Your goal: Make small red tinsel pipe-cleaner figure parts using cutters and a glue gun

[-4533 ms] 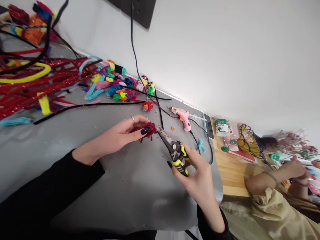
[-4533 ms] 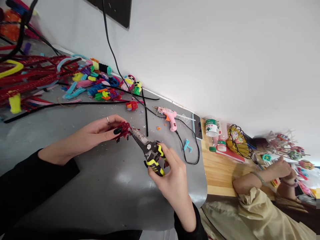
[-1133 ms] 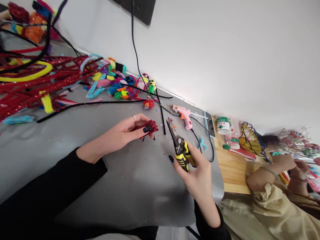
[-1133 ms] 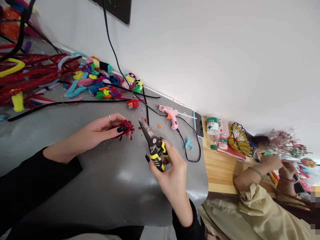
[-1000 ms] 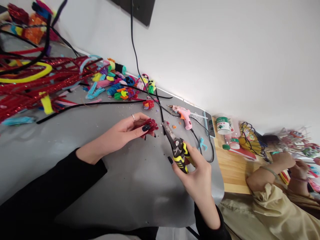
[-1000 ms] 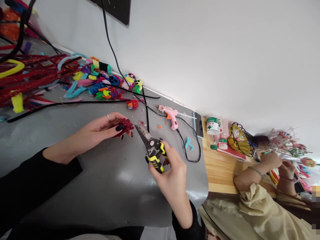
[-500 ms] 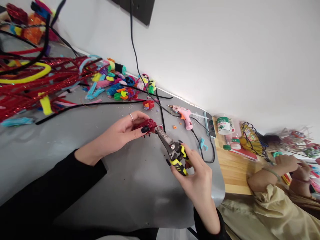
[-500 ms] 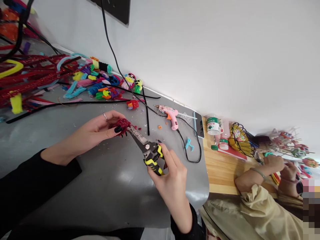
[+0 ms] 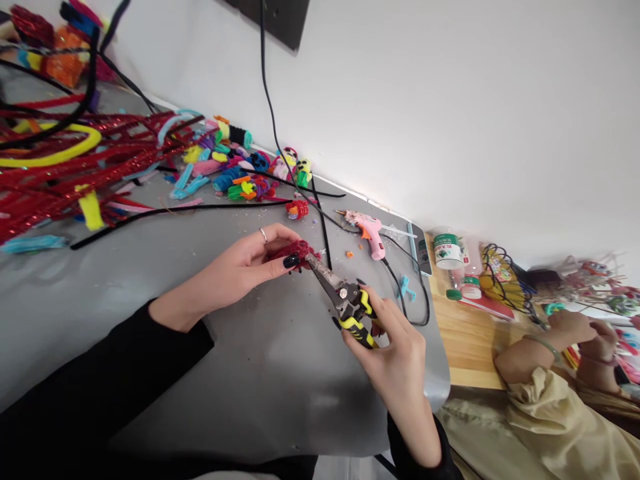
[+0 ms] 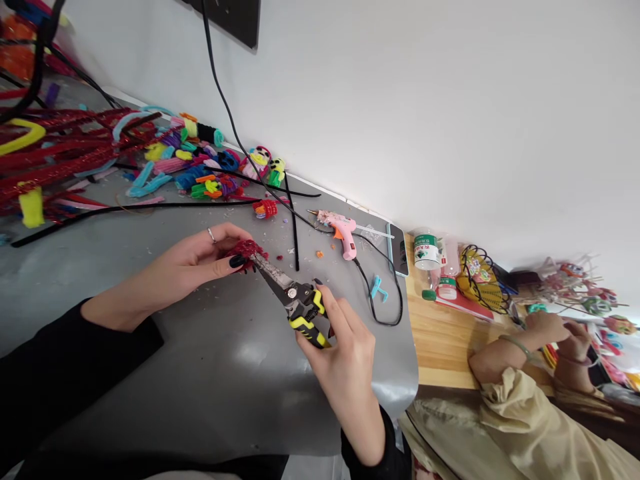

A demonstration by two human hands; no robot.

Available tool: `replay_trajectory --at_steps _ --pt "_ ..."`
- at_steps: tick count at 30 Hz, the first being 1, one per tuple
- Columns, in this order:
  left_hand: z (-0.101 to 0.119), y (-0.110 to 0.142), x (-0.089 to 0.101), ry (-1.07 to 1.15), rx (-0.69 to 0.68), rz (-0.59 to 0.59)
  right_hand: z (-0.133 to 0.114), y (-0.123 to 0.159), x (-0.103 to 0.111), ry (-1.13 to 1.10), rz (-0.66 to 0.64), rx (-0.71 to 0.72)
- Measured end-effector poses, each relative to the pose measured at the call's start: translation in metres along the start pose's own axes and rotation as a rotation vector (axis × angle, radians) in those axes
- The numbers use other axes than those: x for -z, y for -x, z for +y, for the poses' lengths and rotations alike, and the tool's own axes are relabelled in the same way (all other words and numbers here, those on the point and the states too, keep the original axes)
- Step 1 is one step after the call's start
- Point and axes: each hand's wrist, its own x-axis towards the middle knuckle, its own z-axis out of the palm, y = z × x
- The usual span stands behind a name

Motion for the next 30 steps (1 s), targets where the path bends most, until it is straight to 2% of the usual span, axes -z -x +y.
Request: replay_trajectory --at_steps 11,30 --pt "0.0010 -0.0004 -0.0007 -0.076 -0.004 -0.012 0.0005 -0.0018 -0.0001 0.007 0.002 0.010" --pt "-0.0008 -0.0008 0.0004 -0.081 -0.025 -0.011 0.0002 -0.0001 0.0014 -0.045 -0.024 -0.036"
